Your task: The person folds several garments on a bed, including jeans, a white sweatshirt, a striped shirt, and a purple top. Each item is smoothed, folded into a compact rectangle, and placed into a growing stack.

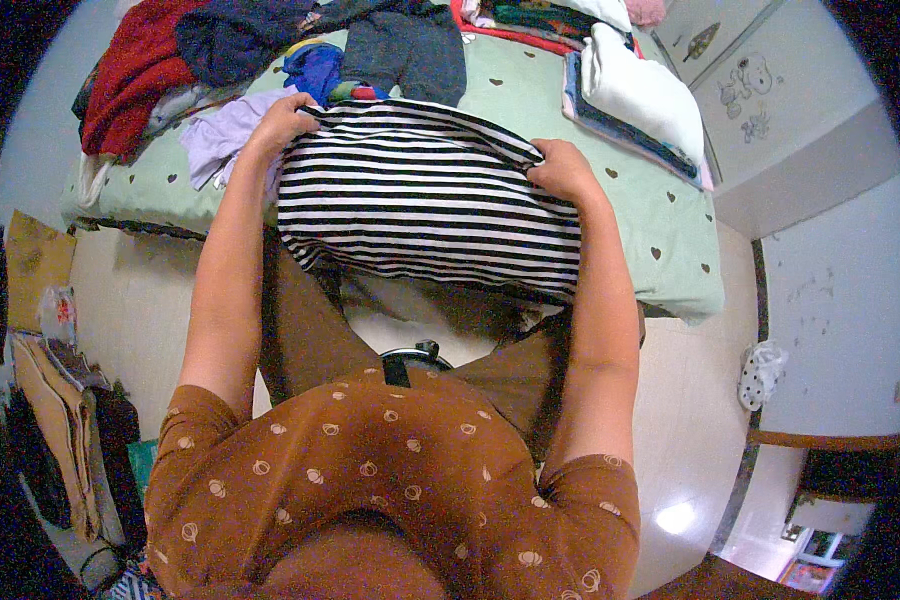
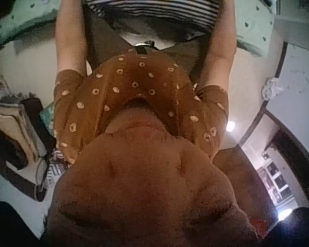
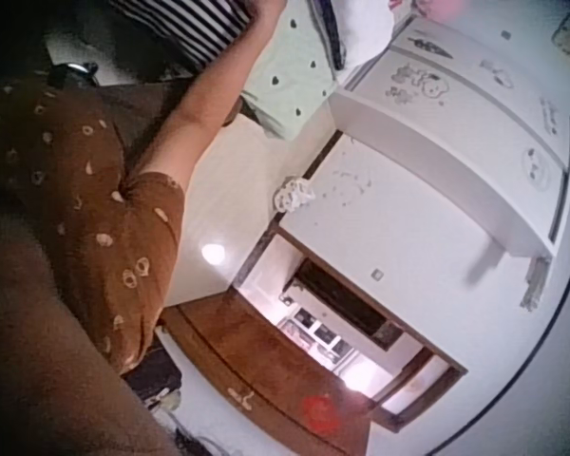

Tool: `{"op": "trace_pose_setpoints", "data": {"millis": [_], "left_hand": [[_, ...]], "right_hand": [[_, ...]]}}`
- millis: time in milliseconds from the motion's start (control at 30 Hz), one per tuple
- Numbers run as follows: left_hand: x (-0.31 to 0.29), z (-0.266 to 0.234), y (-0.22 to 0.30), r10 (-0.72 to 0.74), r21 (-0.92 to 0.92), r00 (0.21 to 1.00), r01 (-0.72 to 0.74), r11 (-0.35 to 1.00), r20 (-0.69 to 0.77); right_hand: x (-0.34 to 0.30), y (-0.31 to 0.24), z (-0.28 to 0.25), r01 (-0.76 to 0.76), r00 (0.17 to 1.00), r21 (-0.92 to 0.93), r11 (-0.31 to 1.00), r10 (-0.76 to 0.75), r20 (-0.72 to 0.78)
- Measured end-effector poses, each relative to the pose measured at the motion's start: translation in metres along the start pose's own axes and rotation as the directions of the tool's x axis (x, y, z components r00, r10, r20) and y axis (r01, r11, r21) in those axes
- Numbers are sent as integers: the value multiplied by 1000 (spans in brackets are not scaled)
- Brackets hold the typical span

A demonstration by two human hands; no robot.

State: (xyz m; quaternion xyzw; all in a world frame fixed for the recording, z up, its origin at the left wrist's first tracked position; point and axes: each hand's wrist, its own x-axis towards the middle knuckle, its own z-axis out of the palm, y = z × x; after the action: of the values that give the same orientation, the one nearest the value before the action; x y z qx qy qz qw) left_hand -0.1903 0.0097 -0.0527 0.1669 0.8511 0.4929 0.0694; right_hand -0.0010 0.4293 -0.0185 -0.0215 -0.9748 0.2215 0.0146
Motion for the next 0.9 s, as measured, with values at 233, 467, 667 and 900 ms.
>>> {"op": "trace_pose_setpoints", "data": {"millis": [233, 467, 667, 900], "left_hand": [[-22, 2, 11, 4, -306, 996, -31, 952, -86], [-54, -14, 35, 57, -531, 981, 51, 846, 185], [-75, -40, 59, 198, -700, 968, -32, 713, 157], [-29, -79, 126, 299, -568, 954, -236, 788, 18]], "right_hand": [[-16, 2, 2, 83, 988, 88, 993, -71, -137], [-31, -1, -15, 87, 989, 260, 962, -53, -136], [-75, -46, -66, 101, 993, 483, 870, -61, -98], [-32, -57, -133, 138, 968, 418, 898, -34, -248]]}}
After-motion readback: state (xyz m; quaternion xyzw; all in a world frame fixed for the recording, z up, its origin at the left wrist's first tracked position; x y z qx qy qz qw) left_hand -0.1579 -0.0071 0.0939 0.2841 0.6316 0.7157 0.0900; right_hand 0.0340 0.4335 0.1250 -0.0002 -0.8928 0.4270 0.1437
